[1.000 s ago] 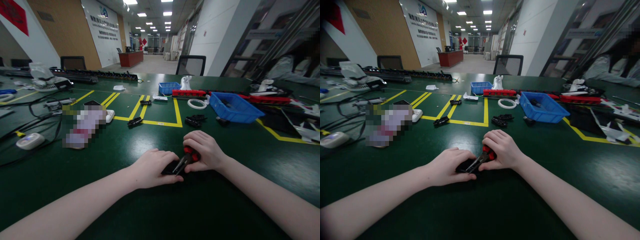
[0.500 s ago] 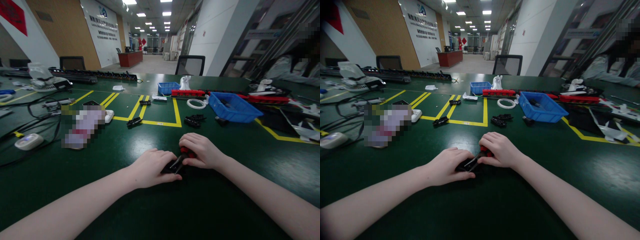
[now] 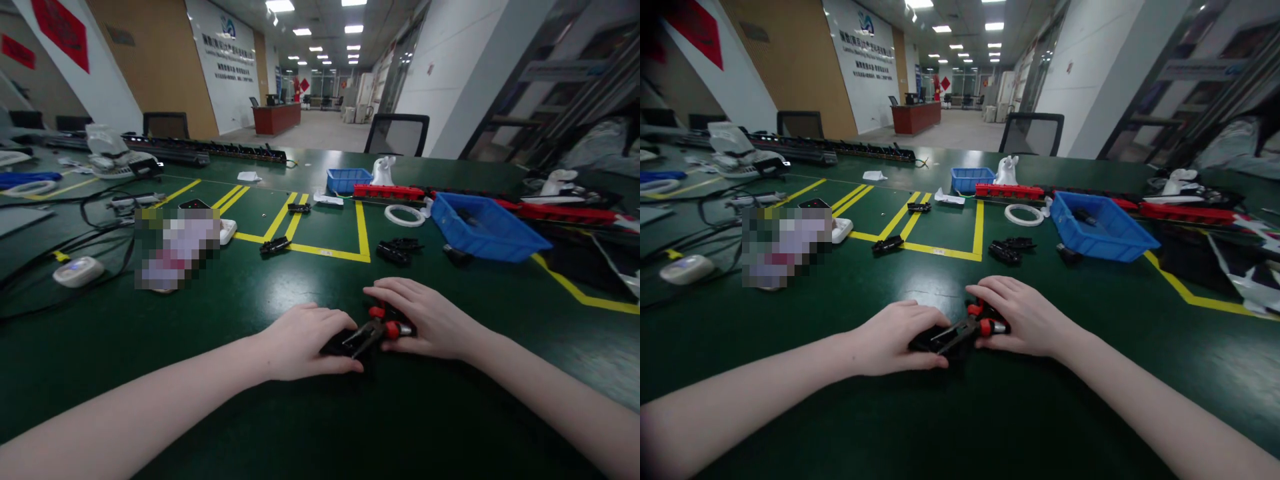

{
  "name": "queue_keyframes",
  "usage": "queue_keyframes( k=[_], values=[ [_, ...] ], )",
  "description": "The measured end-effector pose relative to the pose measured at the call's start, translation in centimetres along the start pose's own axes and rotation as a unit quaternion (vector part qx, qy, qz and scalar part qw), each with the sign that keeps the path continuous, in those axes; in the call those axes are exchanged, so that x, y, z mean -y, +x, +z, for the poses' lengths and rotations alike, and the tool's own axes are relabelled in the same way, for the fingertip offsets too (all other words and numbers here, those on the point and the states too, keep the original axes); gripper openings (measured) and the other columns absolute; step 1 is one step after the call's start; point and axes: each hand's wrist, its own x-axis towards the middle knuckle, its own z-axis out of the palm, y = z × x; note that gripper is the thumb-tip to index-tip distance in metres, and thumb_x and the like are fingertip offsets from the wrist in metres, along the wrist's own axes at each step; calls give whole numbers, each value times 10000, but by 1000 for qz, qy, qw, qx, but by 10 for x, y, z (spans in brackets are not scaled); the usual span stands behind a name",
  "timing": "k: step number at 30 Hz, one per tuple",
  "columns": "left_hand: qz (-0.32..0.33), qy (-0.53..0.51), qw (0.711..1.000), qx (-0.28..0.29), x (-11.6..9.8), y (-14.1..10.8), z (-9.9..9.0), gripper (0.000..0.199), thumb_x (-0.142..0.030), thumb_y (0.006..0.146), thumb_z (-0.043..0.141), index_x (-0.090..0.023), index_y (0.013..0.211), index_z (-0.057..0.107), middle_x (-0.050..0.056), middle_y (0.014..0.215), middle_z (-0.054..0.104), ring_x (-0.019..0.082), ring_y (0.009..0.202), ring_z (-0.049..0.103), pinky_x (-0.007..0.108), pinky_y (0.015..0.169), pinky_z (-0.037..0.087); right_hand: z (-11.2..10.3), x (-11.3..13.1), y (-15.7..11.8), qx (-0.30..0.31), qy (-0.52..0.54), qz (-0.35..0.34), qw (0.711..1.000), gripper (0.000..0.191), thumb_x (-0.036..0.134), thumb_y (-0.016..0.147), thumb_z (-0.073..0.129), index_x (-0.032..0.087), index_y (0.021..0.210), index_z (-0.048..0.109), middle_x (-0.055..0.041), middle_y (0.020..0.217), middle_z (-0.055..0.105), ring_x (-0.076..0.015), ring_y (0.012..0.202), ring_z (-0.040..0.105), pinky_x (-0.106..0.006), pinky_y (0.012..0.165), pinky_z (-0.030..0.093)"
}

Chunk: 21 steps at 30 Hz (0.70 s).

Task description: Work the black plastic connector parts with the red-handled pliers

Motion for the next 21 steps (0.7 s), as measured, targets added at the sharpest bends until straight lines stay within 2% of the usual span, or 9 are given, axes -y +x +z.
queue_keyframes(
  k=[2, 4, 8, 10, 12, 15, 18, 20, 21],
  values=[
    [7, -6, 1000, -5, 0, 1, -1, 398, -542, 940, 665, -189, 1116, 616, 27, 977, 721, 202, 827, 693, 299, 728, 458, 3, 0, -4, -9, -11, -9, 1000, 589, 553, 903, 616, 178, 1355, 571, -174, 1234, 672, -312, 1128, 663, -464, 894, 579],
    [18, -14, 1000, -12, 2, 1, -2, 415, -560, 932, 666, -187, 1108, 621, 24, 962, 718, 193, 795, 686, 294, 711, 457, 6, -1, -9, -47, -33, -19, 998, 546, 547, 910, 596, 164, 1300, 593, -178, 1183, 675, -312, 1072, 677, -456, 847, 596],
    [27, -40, 998, -29, 6, 2, -2, 425, -536, 937, 673, -178, 1154, 602, 34, 985, 708, 184, 813, 681, 269, 674, 460, 8, -9, -23, -138, -91, -42, 985, 519, 484, 899, 621, 168, 1309, 575, -180, 1216, 649, -325, 1101, 659, -467, 871, 588],
    [31, -38, 998, -37, 8, 2, 0, 429, -518, 939, 677, -167, 1171, 594, 51, 1025, 696, 189, 861, 674, 263, 671, 465, 5, -10, -29, -157, -95, -34, 982, 528, 481, 883, 644, 186, 1315, 576, -176, 1229, 638, -334, 1099, 657, -468, 856, 590],
    [39, -15, 998, -48, 11, 2, 2, 448, -521, 929, 688, -157, 1174, 598, 65, 1051, 678, 199, 896, 659, 275, 697, 474, -1, -7, -32, -161, -78, -11, 984, 530, 510, 866, 663, 209, 1297, 593, -156, 1183, 649, -308, 1008, 682, -429, 777, 603],
    [48, 21, 997, -63, 14, 2, 5, 460, -534, 919, 696, -150, 1158, 614, 74, 1065, 657, 212, 931, 642, 304, 767, 483, -10, 7, -33, -150, -53, 43, 986, 494, 555, 844, 684, 239, 1219, 630, -125, 1083, 687, -275, 885, 709, -383, 693, 610],
    [52, 44, 995, -71, 16, 3, 8, 471, -551, 915, 693, -153, 1156, 622, 83, 1097, 645, 222, 968, 635, 320, 816, 484, -15, 21, -31, -133, 25, 166, 977, 472, 661, 809, 659, 265, 1064, 678, -89, 965, 730, -261, 754, 720, -362, 592, 610],
    [53, 57, 994, -72, 16, 3, 9, 476, -558, 916, 688, -158, 1166, 621, 84, 1117, 640, 227, 996, 632, 324, 832, 483, -17, 26, -32, -75, 117, 283, 949, 504, 722, 769, 643, 274, 993, 700, -70, 886, 749, -263, 697, 718, -351, 537, 599],
    [53, 63, 994, -72, 16, 3, 9, 476, -555, 918, 686, -158, 1173, 620, 83, 1126, 638, 227, 1006, 630, 324, 836, 482, -17, 27, -34, -39, 168, 344, 923, 531, 742, 745, 640, 277, 993, 706, -67, 883, 759, -275, 714, 724, -353, 548, 604]
  ],
)
